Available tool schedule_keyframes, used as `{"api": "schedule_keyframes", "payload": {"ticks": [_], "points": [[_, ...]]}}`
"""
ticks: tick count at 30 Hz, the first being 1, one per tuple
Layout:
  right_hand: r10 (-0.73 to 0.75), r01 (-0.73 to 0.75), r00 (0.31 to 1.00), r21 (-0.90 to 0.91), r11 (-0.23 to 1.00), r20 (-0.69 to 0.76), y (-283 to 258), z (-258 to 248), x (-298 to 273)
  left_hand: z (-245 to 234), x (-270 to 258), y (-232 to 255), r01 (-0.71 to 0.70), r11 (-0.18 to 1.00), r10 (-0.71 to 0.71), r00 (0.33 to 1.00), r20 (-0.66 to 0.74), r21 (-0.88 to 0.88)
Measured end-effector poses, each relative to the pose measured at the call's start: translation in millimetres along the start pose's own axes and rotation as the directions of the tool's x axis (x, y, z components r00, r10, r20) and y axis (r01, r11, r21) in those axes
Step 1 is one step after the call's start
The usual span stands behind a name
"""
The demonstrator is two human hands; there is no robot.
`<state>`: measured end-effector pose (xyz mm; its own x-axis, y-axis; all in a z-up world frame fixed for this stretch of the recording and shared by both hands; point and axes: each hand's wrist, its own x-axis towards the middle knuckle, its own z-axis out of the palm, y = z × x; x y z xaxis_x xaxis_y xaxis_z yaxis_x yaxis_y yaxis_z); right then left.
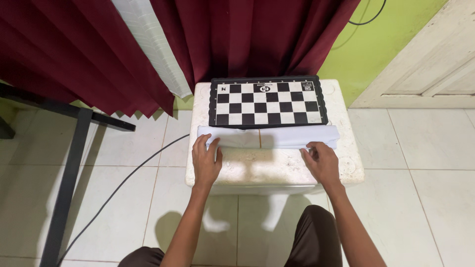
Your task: The person places a rolled paper onto a box, walks across the room to pick up a sneaker and a sandal from the floor, and lines them up next to other footwear along the wall.
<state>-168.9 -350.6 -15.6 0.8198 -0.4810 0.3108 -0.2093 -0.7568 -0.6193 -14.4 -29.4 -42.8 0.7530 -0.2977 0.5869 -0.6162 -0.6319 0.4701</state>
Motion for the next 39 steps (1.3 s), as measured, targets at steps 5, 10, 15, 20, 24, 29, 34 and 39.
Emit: {"api": "schedule_keyframes", "payload": {"ticks": [5, 10, 15, 20, 24, 29, 34, 39], "points": [[0.124, -0.129, 0.98, 0.024, 0.991, 0.157, 7, -1, 3, -6, 2, 1, 0.036, 0.999, -0.037, 0.995, 0.096, 0.006], [-0.005, -0.029, 0.989, 0.228, 0.973, 0.15, -1, -21, -4, -23, 15, 13, -0.032, 0.998, 0.024, 0.987, 0.161, 0.047], [0.394, -0.379, 0.916, 0.472, 0.796, 0.072, -60, -66, -13, -64, 62, 39, -0.033, 0.986, 0.067, 0.977, 0.202, -0.166], [0.469, -0.413, 0.883, 0.509, 0.755, 0.02, -136, -136, -7, -131, 128, 124, 0.221, 0.918, -0.037, 0.874, 0.484, -0.329], [0.608, -0.464, 0.793, 0.667, 0.583, 0.02, -210, -212, 8, -190, 171, 213, 0.532, 0.816, -0.201, 0.627, 0.753, -0.225], [0.706, -0.5, 0.708, 0.699, 0.512, -0.012, -269, -309, 24, -245, 199, 302, 0.44, 0.846, -0.069, 0.652, 0.755, -0.302], [0.743, -0.479, 0.666, 0.73, 0.488, -0.059, -307, -392, 19, -307, 240, 383, 0.576, 0.768, -0.035, 0.472, 0.881, -0.278], [0.715, -0.465, 0.693, 0.697, 0.545, -0.097, -301, -437, 1, -306, 261, 453, 0.624, 0.692, 0.053, 0.457, 0.888, -0.362]]}}
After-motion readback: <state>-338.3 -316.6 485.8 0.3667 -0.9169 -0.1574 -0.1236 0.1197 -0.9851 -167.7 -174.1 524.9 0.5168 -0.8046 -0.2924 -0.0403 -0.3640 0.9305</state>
